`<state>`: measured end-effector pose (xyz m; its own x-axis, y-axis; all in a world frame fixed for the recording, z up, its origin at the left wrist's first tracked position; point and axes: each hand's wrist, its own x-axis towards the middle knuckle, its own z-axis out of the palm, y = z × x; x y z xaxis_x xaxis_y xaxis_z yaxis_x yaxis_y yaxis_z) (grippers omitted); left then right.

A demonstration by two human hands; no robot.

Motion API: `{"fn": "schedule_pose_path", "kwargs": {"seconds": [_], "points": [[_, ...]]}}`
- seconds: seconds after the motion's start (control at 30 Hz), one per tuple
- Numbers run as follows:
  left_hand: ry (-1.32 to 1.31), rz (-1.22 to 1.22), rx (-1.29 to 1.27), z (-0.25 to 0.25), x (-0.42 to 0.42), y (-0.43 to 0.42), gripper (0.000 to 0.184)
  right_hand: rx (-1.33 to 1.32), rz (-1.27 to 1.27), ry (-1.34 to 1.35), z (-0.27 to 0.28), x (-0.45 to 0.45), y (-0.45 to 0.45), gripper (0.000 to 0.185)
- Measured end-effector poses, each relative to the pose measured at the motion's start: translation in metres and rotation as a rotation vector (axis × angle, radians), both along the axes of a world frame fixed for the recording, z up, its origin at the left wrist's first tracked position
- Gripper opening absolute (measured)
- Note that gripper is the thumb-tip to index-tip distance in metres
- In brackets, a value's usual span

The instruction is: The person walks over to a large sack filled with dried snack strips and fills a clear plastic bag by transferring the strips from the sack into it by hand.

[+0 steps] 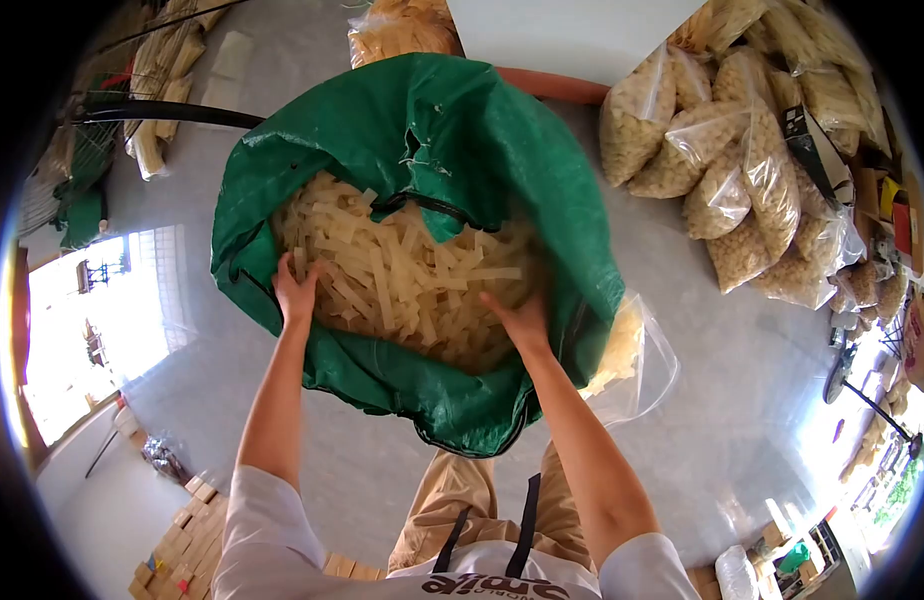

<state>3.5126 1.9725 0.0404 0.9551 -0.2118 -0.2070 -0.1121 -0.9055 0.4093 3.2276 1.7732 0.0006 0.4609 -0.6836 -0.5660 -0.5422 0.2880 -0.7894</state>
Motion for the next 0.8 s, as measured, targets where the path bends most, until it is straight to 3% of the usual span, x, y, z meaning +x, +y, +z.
{"fn": "schedule_pose_path", "kwargs": {"seconds": [0.03,0.1,0.13,0.2,0.33,0.4,0.47,0.57,0.7,0.73,0.8], "points": [[-0.001,-0.002,0.004,-0.005,0.011,-0.003,0.074,-0.029,-0.045,-0.109,-0.004,-0.001,0.002,0.107],[0.339,-0.043,0.156,-0.020,0.024,-0.010,0.087,0.122,-0.059,-0.049,-0.007,-0.003,0.005,0.109],[0.340,-0.044,0.155,-0.036,0.018,-0.009,0.087,0.271,-0.069,0.011,-0.003,-0.002,0.006,0.111],[0.226,0.063,0.422,-0.056,-0.003,-0.021,0.103,0.376,-0.041,0.068,0.013,-0.001,0.002,0.109],[0.499,-0.072,0.284,-0.014,-0.012,-0.014,0.115,0.646,-0.057,0.048,0.004,-0.015,0.002,0.104],[0.791,0.052,0.066,0.002,-0.013,-0.009,0.121,0.640,-0.135,0.031,-0.008,-0.010,0.013,0.103],[0.739,-0.041,0.071,-0.025,-0.013,0.014,0.124,0.631,-0.224,0.023,-0.009,-0.009,0.019,0.101],[0.691,-0.246,0.129,-0.040,-0.018,0.013,0.126,0.632,-0.135,0.117,-0.001,-0.018,0.012,0.098],[0.679,-0.601,0.165,-0.018,-0.045,0.009,0.127,0.804,-0.174,0.062,0.001,-0.026,0.010,0.092],[0.674,-0.642,0.062,-0.009,-0.055,0.004,0.125,0.854,-0.161,0.057,-0.004,-0.026,0.009,0.088],[0.638,-0.587,0.148,-0.010,-0.066,-0.003,0.125,0.932,-0.176,0.087,-0.014,-0.023,0.009,0.082]]}}
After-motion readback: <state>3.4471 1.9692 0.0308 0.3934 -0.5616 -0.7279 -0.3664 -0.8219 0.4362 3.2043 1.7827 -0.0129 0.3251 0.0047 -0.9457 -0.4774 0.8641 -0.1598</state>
